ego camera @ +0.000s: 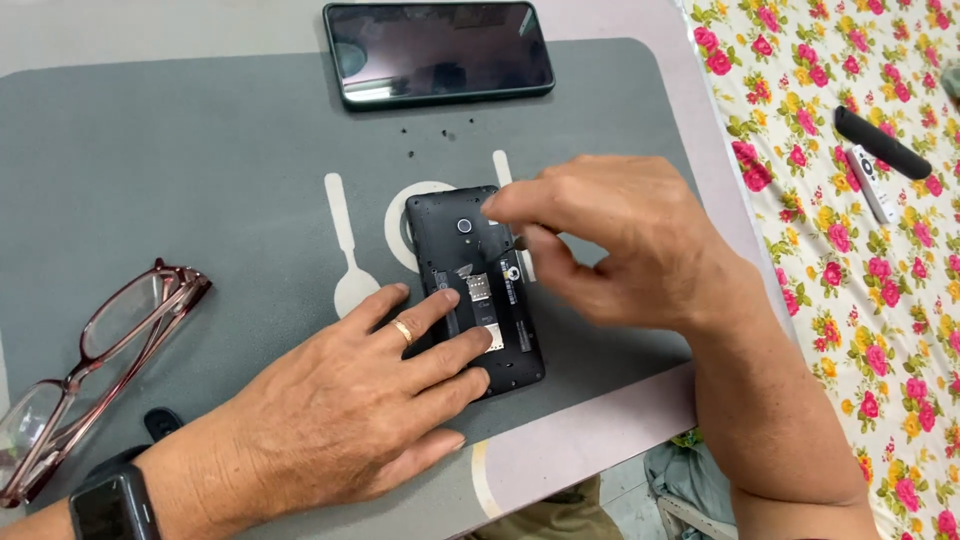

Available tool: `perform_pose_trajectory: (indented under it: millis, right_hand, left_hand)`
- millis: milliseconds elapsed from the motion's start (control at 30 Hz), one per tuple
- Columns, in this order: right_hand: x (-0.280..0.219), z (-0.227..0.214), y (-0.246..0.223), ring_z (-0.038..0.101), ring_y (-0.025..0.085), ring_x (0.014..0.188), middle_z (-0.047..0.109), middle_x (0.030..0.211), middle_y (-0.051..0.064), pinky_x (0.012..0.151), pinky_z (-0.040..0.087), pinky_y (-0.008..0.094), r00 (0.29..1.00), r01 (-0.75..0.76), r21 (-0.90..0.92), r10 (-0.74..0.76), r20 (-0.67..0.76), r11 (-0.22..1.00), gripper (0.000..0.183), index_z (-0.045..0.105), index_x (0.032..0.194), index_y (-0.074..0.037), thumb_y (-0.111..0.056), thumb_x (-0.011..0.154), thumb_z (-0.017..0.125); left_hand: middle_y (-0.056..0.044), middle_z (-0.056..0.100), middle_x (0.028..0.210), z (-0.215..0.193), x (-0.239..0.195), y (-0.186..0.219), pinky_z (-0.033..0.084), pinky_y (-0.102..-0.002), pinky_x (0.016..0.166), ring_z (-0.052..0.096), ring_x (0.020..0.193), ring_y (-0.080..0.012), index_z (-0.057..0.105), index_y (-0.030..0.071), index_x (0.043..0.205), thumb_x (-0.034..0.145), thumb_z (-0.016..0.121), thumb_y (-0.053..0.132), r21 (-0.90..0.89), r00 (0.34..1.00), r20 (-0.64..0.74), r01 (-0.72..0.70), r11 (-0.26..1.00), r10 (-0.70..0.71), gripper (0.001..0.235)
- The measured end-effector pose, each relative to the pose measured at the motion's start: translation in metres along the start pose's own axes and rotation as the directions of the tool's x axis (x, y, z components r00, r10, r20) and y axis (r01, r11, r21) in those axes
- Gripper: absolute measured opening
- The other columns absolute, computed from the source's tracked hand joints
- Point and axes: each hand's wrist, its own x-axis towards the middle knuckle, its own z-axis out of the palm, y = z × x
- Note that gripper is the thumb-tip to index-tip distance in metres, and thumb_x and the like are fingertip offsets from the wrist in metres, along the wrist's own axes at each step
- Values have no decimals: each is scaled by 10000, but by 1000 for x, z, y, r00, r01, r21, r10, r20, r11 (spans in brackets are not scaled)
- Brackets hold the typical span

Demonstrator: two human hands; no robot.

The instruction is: The person uses a small screwdriver to remove screws from the back of a disassembled mobile phone placed on a grey mat. The person carefully unscrews multiple screws and places them on the mat while holding the phone steady with the other hand.

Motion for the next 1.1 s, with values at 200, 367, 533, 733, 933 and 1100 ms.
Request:
perform_pose_trajectory:
  millis: [200, 367, 533, 733, 933, 1100]
  right_hand:
    - [-4, 1, 8, 546, 266, 639, 589, 812, 24, 663, 482, 424, 999, -29, -204, 22, -36, 979, 181, 718, 1194, -89, 47, 1077, 696]
    - [1, 1, 1, 651, 272, 775, 726, 1014, 100, 728, 525, 389, 1000, 27, 31, -27, 2, 999, 383, 653, 1223, -39, 143, 915, 518]
    - [-4, 3, 7, 555, 263, 656, 656, 855, 40, 690, 490, 420, 1000, 7, -81, -6, 14, 997, 208, 686, 1229, -85, 37, 1085, 600]
    - [-5, 0, 7, 656, 250, 717, 694, 867, -4, 689, 515, 412, 997, -75, -188, 74, -14, 979, 190, 697, 1242, -106, -30, 1079, 759]
    - [-1, -3, -1, 555, 215, 662, 606, 860, -13, 658, 461, 373, 996, -70, -71, 73, 44, 995, 332, 667, 1184, -122, 85, 953, 547]
    - [-3, 0, 3, 551, 279, 652, 612, 802, 28, 672, 473, 417, 998, -50, -138, 54, 22, 989, 145, 705, 1170, -109, -3, 1092, 645]
  left_hand:
    - [-106, 661, 1428, 1, -1, 0, 502, -613, 1031, 627, 1299, -461, 687, 123, 1298, 933, 779, 511, -6, 1000, 0, -4, 1000, 4, 540]
    - [-106, 656, 1442, 0, 0, 0, 496, -612, 1033, 612, 1314, -455, 678, 124, 1308, 930, 777, 507, -14, 1000, 8, -2, 1000, 2, 547]
    - [-114, 662, 1433, 0, 0, 0, 495, -613, 1037, 617, 1312, -462, 691, 116, 1298, 933, 780, 500, -23, 1000, 7, -2, 1000, 2, 537]
    - [-117, 648, 1430, -1, 1, -1, 493, -608, 1048, 613, 1306, -461, 679, 111, 1306, 926, 777, 499, -23, 1000, 23, -5, 1000, 6, 552]
    - [-107, 659, 1428, -1, 1, 0, 499, -606, 1036, 620, 1307, -457, 685, 124, 1296, 905, 793, 513, -3, 1000, 10, -3, 1000, 3, 562]
    - [-105, 653, 1433, -2, 1, 0, 502, -604, 1038, 628, 1304, -454, 683, 126, 1309, 926, 769, 517, 5, 1000, 19, -6, 1000, 5, 554]
